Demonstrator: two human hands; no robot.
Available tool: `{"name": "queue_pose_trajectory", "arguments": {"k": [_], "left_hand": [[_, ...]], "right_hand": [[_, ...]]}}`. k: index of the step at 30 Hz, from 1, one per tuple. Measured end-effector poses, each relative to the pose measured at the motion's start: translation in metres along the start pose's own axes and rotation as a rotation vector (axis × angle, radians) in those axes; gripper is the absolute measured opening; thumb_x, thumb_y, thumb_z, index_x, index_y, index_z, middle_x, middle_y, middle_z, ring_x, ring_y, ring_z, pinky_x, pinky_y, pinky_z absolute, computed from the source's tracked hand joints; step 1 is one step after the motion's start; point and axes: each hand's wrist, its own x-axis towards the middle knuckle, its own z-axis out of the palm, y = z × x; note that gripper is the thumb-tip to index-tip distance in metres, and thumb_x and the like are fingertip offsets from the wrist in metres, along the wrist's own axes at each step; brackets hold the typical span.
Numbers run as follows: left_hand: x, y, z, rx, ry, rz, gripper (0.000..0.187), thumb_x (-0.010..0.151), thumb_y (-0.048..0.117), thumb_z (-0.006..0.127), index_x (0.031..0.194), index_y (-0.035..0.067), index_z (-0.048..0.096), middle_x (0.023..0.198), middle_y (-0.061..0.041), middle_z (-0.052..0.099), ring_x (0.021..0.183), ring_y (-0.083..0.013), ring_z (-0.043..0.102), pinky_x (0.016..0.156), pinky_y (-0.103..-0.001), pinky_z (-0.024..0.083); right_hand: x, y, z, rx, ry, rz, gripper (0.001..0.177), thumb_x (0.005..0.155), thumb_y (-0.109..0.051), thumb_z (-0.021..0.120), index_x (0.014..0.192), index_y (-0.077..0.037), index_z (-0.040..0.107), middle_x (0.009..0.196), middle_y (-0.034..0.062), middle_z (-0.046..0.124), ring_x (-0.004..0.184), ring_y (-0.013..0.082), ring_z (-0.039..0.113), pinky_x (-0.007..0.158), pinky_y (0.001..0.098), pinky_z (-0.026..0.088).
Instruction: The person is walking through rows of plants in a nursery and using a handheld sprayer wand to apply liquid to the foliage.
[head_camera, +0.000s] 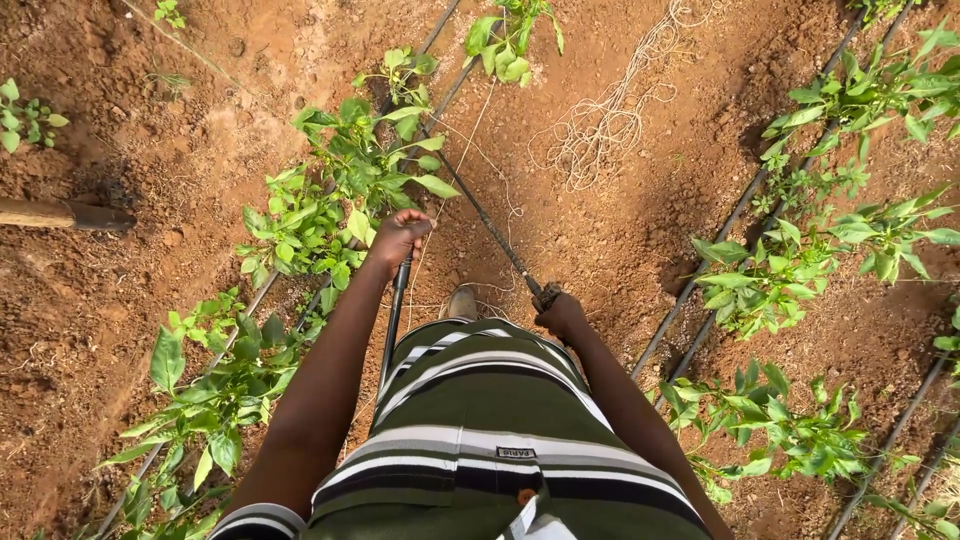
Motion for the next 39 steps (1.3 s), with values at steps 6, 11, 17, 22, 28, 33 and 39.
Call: {"name": "queue_pose_trajectory", "arguments": {"k": [6,11,17,22,28,33,39], "left_hand": [[0.028,-0.009,0.002,0.032,-0.026,-0.027,0.028,0.100,0.012,0.091,0.121,-0.001,0.077,0.065,-0.005,0.066,0.051,-0.0074,0.068,0.046,-0.021,0.063],[0.035,0.000,0.004,0.017,-0.038,-0.037,0.029,0.099,0.013,0.091,0.121,0.000,0.076,0.064,-0.005,0.063,0.051,-0.0069,0.067,0.046,-0.020,0.063],[-0.039,0.114,0.022,-0.028,-0.319,-0.023,0.020,0.108,0.019,0.076,0.121,0.004,0.073,0.063,0.001,0.056,0.050,-0.0047,0.056,0.046,-0.020,0.057],[-0.163,0.175,0.005,-0.520,-0.907,0.176,0.017,0.101,0.005,0.069,0.093,-0.010,0.071,0.047,-0.006,0.056,0.028,-0.0110,0.046,0.029,-0.029,0.043],[-0.079,0.143,0.052,-0.314,-0.810,0.181,0.008,0.102,0.000,0.072,0.102,-0.007,0.076,0.051,-0.004,0.060,0.033,-0.0105,0.052,0.036,-0.026,0.050],[0.079,0.023,0.106,0.312,0.107,-0.069,0.019,0.096,0.008,0.084,0.108,-0.003,0.077,0.056,-0.013,0.062,0.043,-0.0146,0.065,0.040,-0.028,0.058],[0.151,0.003,0.192,0.350,0.123,-0.064,0.021,0.104,0.019,0.075,0.120,0.005,0.076,0.079,-0.017,0.072,0.047,-0.0178,0.068,0.047,-0.036,0.055]], "right_hand": [[0.028,0.023,-0.006,0.264,-0.163,-0.017,0.031,0.096,-0.031,0.087,0.107,-0.002,0.086,0.079,0.0157,0.086,0.067,0.0249,0.087,0.075,0.0380,0.071],[0.027,0.032,-0.022,0.250,-0.169,0.017,0.044,0.103,-0.038,0.085,0.122,0.002,0.083,0.091,0.0178,0.088,0.078,0.0278,0.089,0.092,0.0453,0.069],[0.057,0.075,-0.034,0.372,-0.093,0.062,0.036,0.103,-0.031,0.086,0.124,-0.002,0.080,0.085,0.0177,0.085,0.070,0.0296,0.087,0.080,0.0436,0.070],[0.043,0.064,-0.060,0.242,0.025,0.089,0.054,0.095,-0.037,0.094,0.124,0.006,0.079,0.095,0.0294,0.082,0.090,0.0481,0.086,0.085,0.0583,0.065],[0.064,0.055,-0.104,0.107,0.042,0.158,0.049,0.088,-0.036,0.098,0.099,0.008,0.077,0.088,0.0272,0.076,0.085,0.0437,0.084,0.074,0.0577,0.066],[0.106,0.081,-0.128,0.104,0.072,0.114,0.030,0.088,-0.022,0.090,0.085,0.002,0.072,0.074,0.0206,0.070,0.069,0.0378,0.081,0.057,0.0533,0.062],[0.115,0.101,-0.221,-0.029,0.039,0.075,0.028,0.092,-0.023,0.085,0.089,0.003,0.075,0.080,0.0230,0.073,0.079,0.0397,0.084,0.069,0.0517,0.069]]}}
